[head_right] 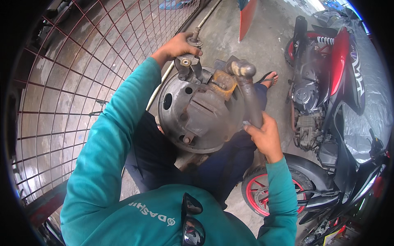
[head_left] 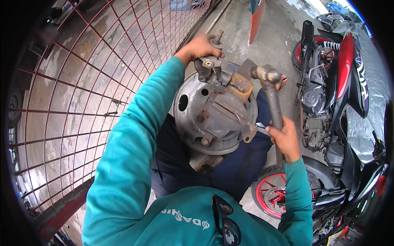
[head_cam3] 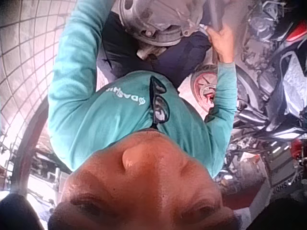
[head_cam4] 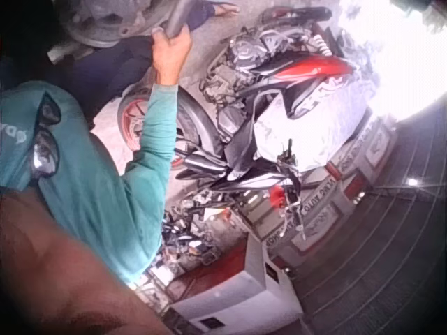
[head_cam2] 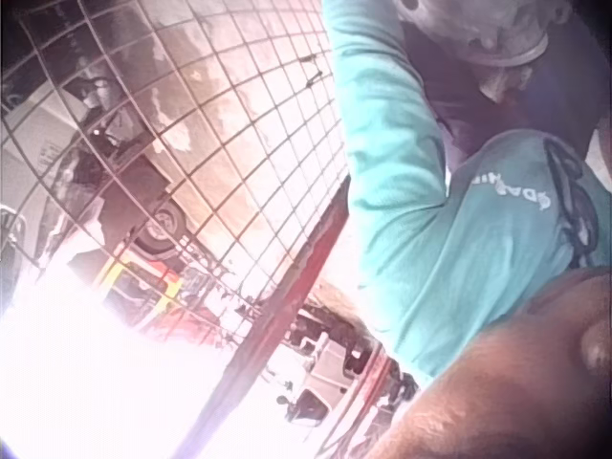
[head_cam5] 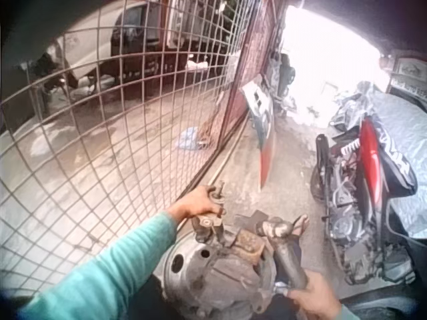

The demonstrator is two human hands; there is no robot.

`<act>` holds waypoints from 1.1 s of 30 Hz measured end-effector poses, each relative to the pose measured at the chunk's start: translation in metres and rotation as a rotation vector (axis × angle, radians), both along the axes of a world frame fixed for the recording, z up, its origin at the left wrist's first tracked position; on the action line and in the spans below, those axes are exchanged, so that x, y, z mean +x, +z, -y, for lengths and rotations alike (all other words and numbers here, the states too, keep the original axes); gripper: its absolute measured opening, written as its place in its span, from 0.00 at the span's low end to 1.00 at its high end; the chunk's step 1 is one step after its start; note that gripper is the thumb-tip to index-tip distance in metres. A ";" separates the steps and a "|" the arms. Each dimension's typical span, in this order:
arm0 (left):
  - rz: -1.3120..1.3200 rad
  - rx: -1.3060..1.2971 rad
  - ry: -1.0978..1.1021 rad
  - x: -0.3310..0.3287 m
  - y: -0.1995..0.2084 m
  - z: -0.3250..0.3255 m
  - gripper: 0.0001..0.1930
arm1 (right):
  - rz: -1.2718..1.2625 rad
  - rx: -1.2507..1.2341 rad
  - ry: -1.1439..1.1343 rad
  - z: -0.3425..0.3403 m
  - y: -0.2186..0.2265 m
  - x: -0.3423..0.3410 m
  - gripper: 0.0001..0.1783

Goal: The person sits on the floor and uses a screwdriver and hammer to disassemble and adjust a mechanical part. They then move to a vise to secure the part and continue hammering and adjusting it.

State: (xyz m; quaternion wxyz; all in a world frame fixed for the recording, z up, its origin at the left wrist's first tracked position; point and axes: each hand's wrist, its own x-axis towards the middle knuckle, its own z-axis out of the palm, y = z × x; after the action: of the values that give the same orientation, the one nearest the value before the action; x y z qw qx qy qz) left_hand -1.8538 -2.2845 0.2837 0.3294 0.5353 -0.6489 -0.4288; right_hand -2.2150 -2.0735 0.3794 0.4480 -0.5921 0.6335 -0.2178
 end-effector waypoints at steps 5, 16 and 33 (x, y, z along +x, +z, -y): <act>-0.014 0.019 0.006 -0.001 -0.004 0.001 0.51 | -0.088 0.149 0.059 0.023 -0.039 -0.006 0.12; -0.019 -0.010 0.022 -0.001 -0.006 -0.001 0.45 | -0.287 0.166 0.179 0.037 -0.036 -0.005 0.16; 0.010 -0.010 0.009 -0.002 0.001 -0.003 0.39 | 0.182 -0.195 0.000 0.028 0.101 0.002 0.18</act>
State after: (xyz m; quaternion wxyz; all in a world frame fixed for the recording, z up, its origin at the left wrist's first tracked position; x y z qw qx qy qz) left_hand -1.8562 -2.2814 0.2847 0.3306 0.5386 -0.6502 -0.4217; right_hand -2.2135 -2.1012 0.4800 0.4438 -0.6108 0.5660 -0.3310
